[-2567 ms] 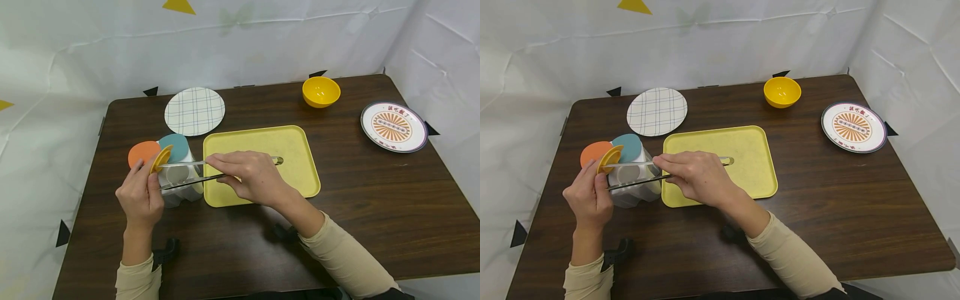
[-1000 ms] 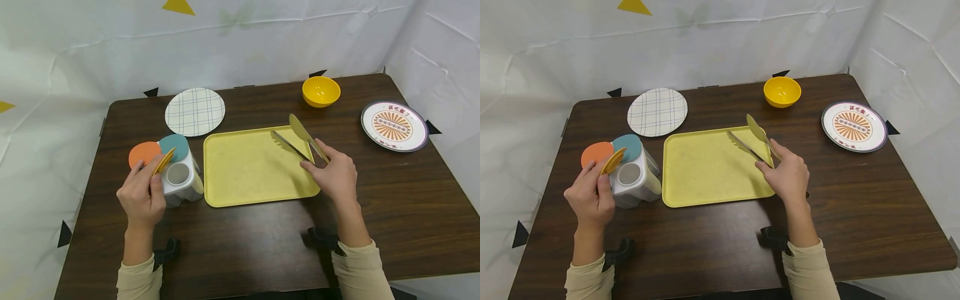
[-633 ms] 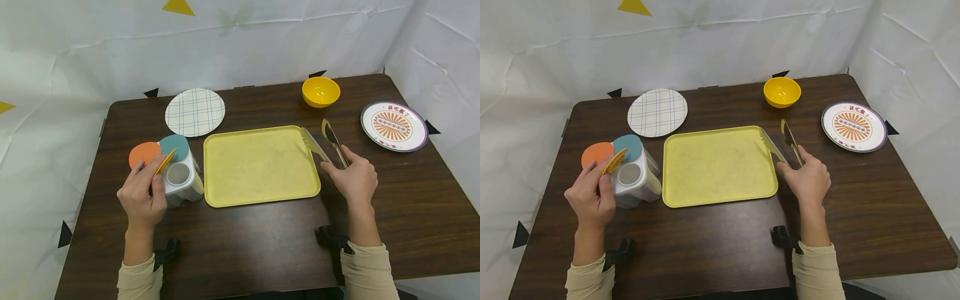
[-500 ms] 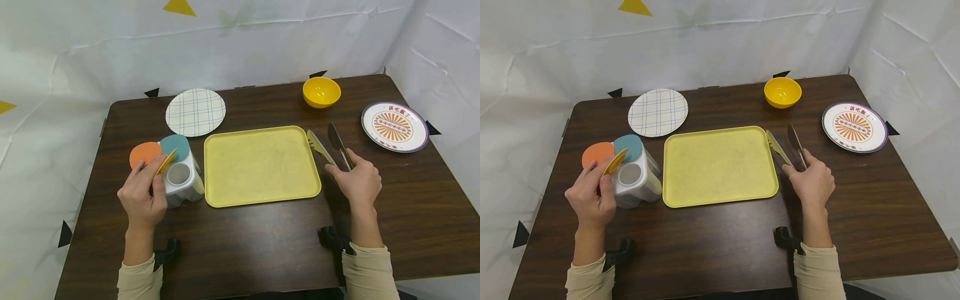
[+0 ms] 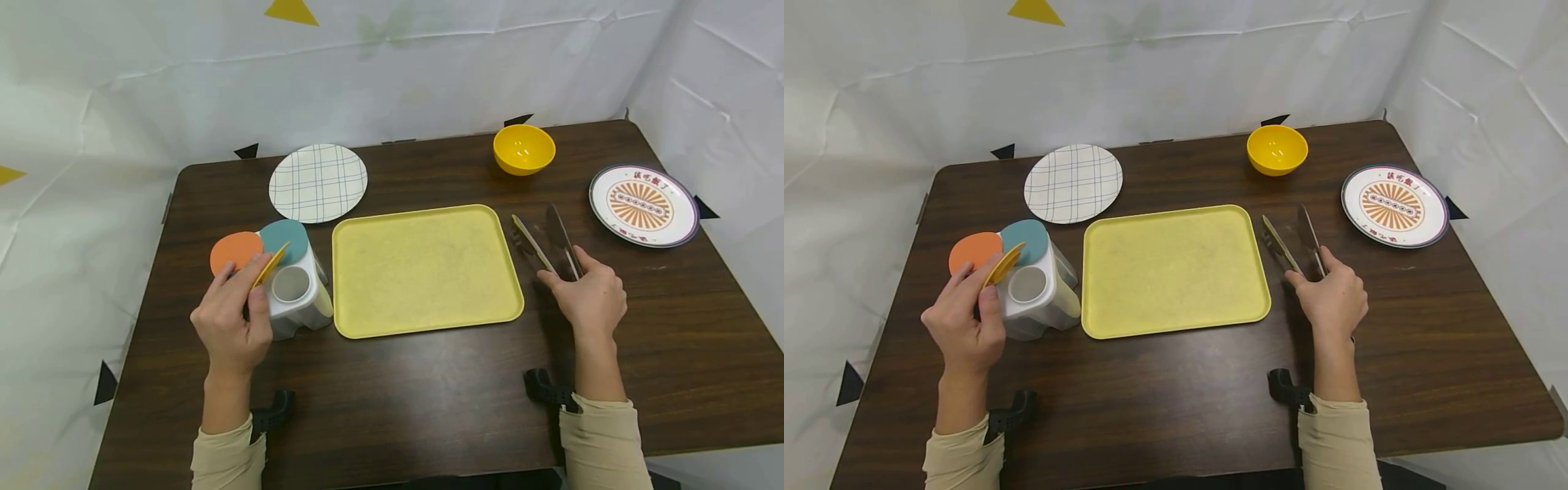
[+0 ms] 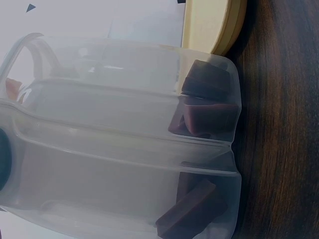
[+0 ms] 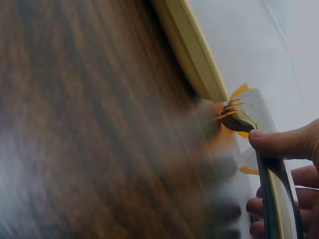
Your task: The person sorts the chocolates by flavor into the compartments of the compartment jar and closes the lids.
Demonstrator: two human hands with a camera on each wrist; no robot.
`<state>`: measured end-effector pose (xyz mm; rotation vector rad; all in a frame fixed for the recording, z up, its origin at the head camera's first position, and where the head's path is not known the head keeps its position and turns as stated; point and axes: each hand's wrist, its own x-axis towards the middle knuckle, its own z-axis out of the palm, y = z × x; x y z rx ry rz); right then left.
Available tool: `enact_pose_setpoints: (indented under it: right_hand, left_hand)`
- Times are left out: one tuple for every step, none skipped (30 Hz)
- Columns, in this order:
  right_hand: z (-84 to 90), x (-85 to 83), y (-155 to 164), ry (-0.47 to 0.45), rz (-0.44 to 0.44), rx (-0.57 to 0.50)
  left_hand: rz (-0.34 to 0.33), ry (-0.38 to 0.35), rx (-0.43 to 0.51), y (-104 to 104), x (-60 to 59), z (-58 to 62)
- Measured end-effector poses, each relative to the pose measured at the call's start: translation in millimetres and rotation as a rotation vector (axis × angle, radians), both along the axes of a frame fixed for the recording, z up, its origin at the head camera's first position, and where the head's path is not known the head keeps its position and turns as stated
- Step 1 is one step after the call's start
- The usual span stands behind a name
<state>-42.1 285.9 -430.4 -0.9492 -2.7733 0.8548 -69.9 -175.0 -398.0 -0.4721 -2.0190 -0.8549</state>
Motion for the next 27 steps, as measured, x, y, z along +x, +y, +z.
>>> enact_pose_setpoints:
  right_hand:
    - [-0.5,0.0,0.8,-0.002,-0.003,0.0]
    - [-0.9,0.1,1.8,-0.003,-0.005,0.0]
    - [-1.4,0.1,2.7,-0.005,-0.006,0.001]
    - [-1.8,0.2,3.6,-0.007,-0.007,0.001]
    - [-2.0,0.2,4.2,-0.009,-0.007,-0.001]
    - [-2.2,0.3,4.8,-0.011,-0.005,-0.003]
    - [-2.3,0.3,5.3,-0.014,-0.004,-0.004]
    - [-2.4,0.3,5.6,-0.016,-0.003,-0.005]
    - [-2.4,0.3,5.8,-0.019,-0.003,-0.007]
    - [-2.3,0.2,6.0,-0.022,-0.003,-0.009]
    - [-2.1,0.2,6.1,-0.025,-0.002,-0.01]
    - [-2.1,0.1,6.2,-0.026,-0.002,-0.011]
    - [-2.0,0.0,6.4,-0.028,-0.002,-0.012]
    - [-1.8,-0.1,6.5,-0.03,-0.001,-0.014]
    - [-1.7,-0.2,6.7,-0.032,0.0,-0.016]
    - [-1.6,-0.2,7.0,-0.035,0.003,-0.018]
    - [-1.5,-0.2,7.3,-0.037,0.006,-0.019]
    - [-1.4,-0.2,7.7,-0.04,0.009,-0.021]
    - [-1.3,-0.1,8.0,-0.045,0.013,-0.022]
    - [-1.2,0.0,8.3,-0.048,0.017,-0.023]
    - [-1.1,0.1,8.7,-0.053,0.021,-0.024]
    - [-0.8,0.1,8.9,-0.059,0.025,-0.024]
    - [-0.6,0.2,9.1,-0.063,0.028,-0.025]
    - [-0.3,0.3,9.2,-0.066,0.031,-0.026]
    - [0.0,0.2,9.3,-0.069,0.035,-0.025]
    - [0.3,0.3,9.4,-0.068,0.038,-0.024]
    - [0.9,0.2,9.3,-0.066,0.038,-0.024]
  left_hand:
    - [0.0,-0.001,0.0,-0.1,0.1,0.0]
    - [-0.001,-0.001,0.001,-0.1,0.1,-0.1]
    - [-0.001,0.0,0.001,-0.2,0.2,-0.2]
    - [-0.001,0.0,0.0,-0.2,0.2,-0.1]
    - [-0.001,0.0,0.0,-0.1,0.2,-0.1]
    - [-0.001,0.001,0.0,0.0,0.2,0.0]
    - [-0.001,0.002,0.0,0.1,0.2,0.2]
    - [-0.001,0.003,0.0,0.3,0.2,0.4]
    - [-0.001,0.004,0.001,0.4,0.1,0.6]
    - [-0.001,0.005,0.002,0.6,0.1,0.8]
    - [-0.002,0.007,0.003,0.8,0.1,0.9]
    - [-0.001,0.007,0.004,0.8,0.1,1.0]
    - [-0.002,0.008,0.005,0.9,0.1,1.0]
    - [-0.002,0.008,0.006,1.0,0.1,1.0]
    - [-0.002,0.008,0.007,1.0,0.1,1.0]
    - [-0.002,0.008,0.008,1.0,0.2,1.0]
    - [-0.001,0.007,0.009,1.0,0.2,0.9]
    - [-0.002,0.007,0.009,1.0,0.3,0.9]
    - [-0.002,0.006,0.009,1.1,0.4,0.8]
    - [-0.002,0.005,0.009,1.1,0.4,0.9]
    - [-0.002,0.005,0.009,1.2,0.4,0.9]
    - [-0.003,0.006,0.01,1.2,0.6,0.9]
    - [-0.004,0.006,0.01,1.3,0.7,0.9]
    - [-0.005,0.007,0.011,1.3,0.7,0.9]
    - [-0.005,0.007,0.011,1.4,0.8,1.0]
    - [-0.007,0.009,0.013,1.5,0.8,1.0]
    - [-0.008,0.01,0.014,1.6,0.9,1.0]
